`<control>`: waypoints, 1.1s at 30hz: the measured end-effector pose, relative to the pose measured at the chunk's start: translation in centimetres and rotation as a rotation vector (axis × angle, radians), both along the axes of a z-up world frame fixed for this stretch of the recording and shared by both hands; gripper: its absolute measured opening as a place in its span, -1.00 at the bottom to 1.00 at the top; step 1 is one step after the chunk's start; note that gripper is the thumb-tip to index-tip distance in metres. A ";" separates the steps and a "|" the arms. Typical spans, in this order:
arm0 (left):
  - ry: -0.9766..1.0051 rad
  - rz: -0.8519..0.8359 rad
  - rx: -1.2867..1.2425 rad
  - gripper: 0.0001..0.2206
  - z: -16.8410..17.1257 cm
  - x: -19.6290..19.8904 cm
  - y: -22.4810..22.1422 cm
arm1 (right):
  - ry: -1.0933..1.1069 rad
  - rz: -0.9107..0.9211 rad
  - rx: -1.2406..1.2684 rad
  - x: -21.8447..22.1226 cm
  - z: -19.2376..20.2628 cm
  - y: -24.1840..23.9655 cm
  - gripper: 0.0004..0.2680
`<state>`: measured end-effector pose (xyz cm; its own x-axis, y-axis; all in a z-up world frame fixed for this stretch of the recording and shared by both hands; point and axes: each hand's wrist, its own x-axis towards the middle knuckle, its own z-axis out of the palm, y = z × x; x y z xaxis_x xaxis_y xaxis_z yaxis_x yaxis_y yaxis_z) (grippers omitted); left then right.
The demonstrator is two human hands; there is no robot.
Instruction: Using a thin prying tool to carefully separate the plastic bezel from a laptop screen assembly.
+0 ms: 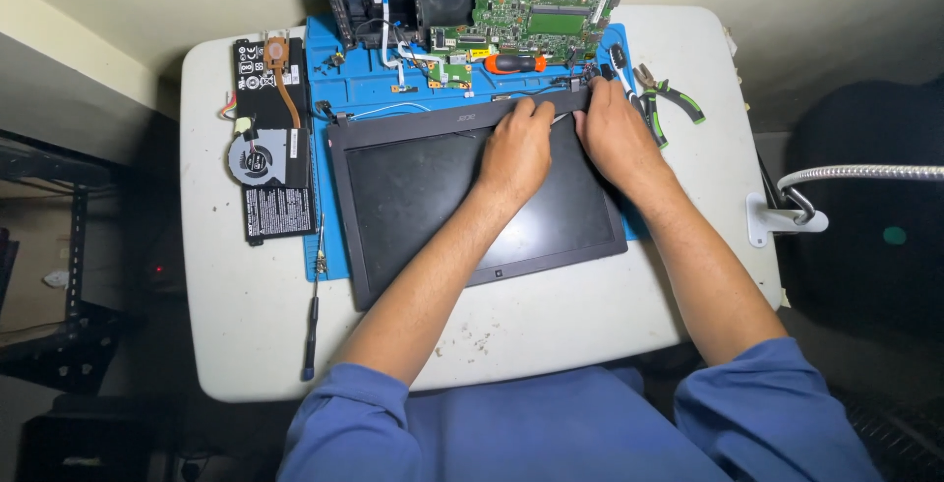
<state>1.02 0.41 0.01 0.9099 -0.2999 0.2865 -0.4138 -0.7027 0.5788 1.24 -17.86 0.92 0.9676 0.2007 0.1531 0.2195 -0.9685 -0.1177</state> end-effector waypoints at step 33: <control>0.083 -0.298 0.187 -0.91 8.2 1.5 3.1 | 0.022 -0.340 0.466 -4.3 2.4 1.1 -0.74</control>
<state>2.49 3.55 8.22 0.7927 -0.5956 0.1303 -0.5733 -0.6554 0.4918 -3.09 -16.73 3.29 0.9700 -0.2057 0.1299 -0.1023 -0.8292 -0.5495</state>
